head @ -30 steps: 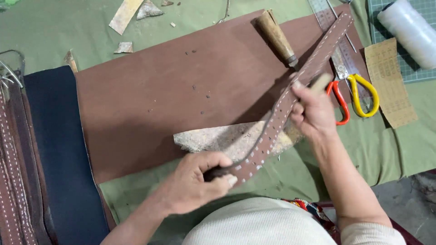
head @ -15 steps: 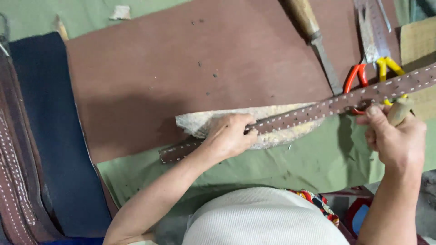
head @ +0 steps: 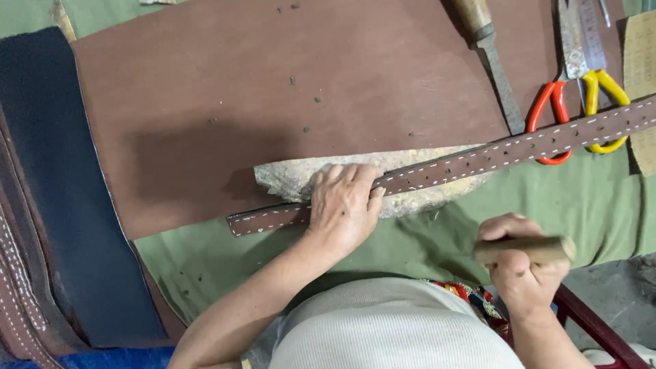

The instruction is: Trimming a leather strap with scissors, punching a series of holes using a hollow punch and mallet, and cleaning the holes with an awl.

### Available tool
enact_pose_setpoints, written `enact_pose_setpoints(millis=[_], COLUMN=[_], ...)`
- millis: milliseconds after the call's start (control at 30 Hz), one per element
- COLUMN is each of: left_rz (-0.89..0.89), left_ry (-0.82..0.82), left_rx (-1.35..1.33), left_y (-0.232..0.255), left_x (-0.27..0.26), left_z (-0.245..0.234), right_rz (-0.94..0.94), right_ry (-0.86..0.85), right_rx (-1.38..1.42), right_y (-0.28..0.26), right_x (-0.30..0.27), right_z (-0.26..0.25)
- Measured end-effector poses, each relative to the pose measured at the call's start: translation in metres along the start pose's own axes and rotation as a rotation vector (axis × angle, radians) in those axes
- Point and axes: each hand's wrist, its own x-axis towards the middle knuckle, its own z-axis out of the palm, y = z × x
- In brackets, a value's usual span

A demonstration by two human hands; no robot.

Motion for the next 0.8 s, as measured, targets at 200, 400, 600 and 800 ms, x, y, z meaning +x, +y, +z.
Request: enact_pose_setpoints(millis=[200,400,600,800], left_rz=[-0.017,-0.036,-0.046,0.008], left_ry=[0.021,0.043,0.177,0.227], left_rx=[-0.007,0.005,-0.127,-0.182], left_y=[0.0,-0.002,-0.005,-0.008], left_x=[-0.003,-0.002,-0.002,-0.006], left_z=[0.003,0.0,-0.007,-0.005], right_rz=[-0.188,-0.152,-0.026,-0.033], right_ry=[-0.031,-0.323,-0.123,-0.074], right_rx=[-0.21,-0.237,0.185,0.277], right_y=[-0.028,-0.048,-0.018,-0.003], right_x=[0.005,0.01,-0.001,0.013], right_z=[0.007,0.024,0.023,0.057])
